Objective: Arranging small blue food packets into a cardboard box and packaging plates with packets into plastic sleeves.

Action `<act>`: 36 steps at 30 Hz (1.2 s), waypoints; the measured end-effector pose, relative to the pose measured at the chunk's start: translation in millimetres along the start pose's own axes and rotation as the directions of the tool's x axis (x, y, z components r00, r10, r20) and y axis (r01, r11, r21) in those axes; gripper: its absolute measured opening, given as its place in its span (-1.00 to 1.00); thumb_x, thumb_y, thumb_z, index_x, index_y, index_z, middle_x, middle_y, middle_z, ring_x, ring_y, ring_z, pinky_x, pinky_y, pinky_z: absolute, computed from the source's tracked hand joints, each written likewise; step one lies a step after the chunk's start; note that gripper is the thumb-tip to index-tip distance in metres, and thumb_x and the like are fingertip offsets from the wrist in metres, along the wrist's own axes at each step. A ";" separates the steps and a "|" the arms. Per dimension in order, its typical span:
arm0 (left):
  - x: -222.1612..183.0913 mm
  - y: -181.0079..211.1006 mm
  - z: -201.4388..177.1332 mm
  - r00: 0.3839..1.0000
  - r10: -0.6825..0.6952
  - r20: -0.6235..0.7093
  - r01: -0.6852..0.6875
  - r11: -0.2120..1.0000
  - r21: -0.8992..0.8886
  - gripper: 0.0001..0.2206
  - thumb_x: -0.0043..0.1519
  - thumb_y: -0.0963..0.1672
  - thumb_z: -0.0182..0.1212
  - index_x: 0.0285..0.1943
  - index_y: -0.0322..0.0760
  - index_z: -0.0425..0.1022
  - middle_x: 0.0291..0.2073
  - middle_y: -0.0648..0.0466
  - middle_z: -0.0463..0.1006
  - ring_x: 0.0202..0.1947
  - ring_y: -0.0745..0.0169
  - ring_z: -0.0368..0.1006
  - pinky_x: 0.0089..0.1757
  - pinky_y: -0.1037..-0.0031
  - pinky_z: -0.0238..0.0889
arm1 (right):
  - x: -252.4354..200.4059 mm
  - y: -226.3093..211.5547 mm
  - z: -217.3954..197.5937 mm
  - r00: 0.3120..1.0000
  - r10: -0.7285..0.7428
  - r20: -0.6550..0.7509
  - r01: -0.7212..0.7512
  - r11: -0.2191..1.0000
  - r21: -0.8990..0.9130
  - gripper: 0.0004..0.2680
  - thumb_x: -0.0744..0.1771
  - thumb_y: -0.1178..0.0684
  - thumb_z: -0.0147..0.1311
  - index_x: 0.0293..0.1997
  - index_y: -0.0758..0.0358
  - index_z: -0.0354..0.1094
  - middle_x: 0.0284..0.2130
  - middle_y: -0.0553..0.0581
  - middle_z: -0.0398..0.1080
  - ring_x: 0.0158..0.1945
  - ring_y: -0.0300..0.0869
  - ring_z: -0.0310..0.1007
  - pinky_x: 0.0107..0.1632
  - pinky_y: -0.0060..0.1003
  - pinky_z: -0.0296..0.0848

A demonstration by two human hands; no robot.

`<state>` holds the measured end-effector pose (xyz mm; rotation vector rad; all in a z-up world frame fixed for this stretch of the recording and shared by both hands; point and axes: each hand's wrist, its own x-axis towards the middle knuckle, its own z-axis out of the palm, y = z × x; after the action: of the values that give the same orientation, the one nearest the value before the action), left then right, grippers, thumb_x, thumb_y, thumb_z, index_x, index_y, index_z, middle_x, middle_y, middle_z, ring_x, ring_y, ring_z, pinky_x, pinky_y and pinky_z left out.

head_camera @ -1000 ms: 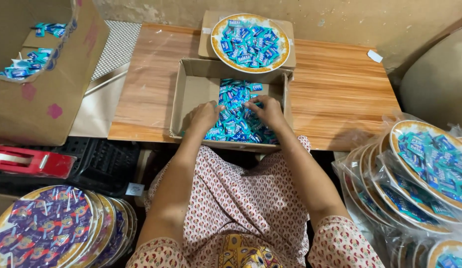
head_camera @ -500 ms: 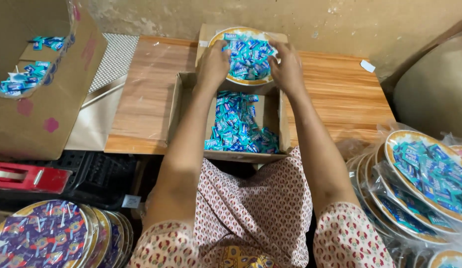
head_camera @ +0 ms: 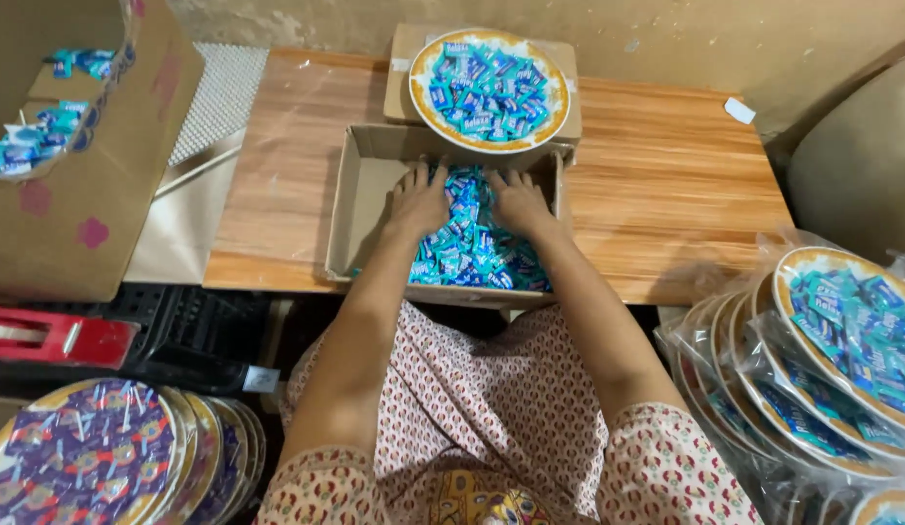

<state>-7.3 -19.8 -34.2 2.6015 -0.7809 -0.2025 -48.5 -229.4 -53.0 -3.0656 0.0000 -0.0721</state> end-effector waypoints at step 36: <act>45.2 52.2 -95.7 0.847 0.048 -0.529 -0.186 0.960 -0.211 -0.74 0.35 -0.11 0.13 0.13 -0.33 0.57 -0.14 -0.08 0.71 -0.13 -0.13 0.61 -0.23 0.01 0.43 | -5.4 13.7 -144.1 0.854 -0.088 -0.512 0.265 0.922 0.283 -0.72 0.37 0.09 0.18 0.24 0.25 0.44 -0.12 0.15 0.59 -0.22 -0.07 0.57 -0.15 -0.07 0.43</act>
<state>28.6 -51.2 73.7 2.1933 -0.6564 0.4030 -60.6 -253.8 89.3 -2.5986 -0.2446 -0.7765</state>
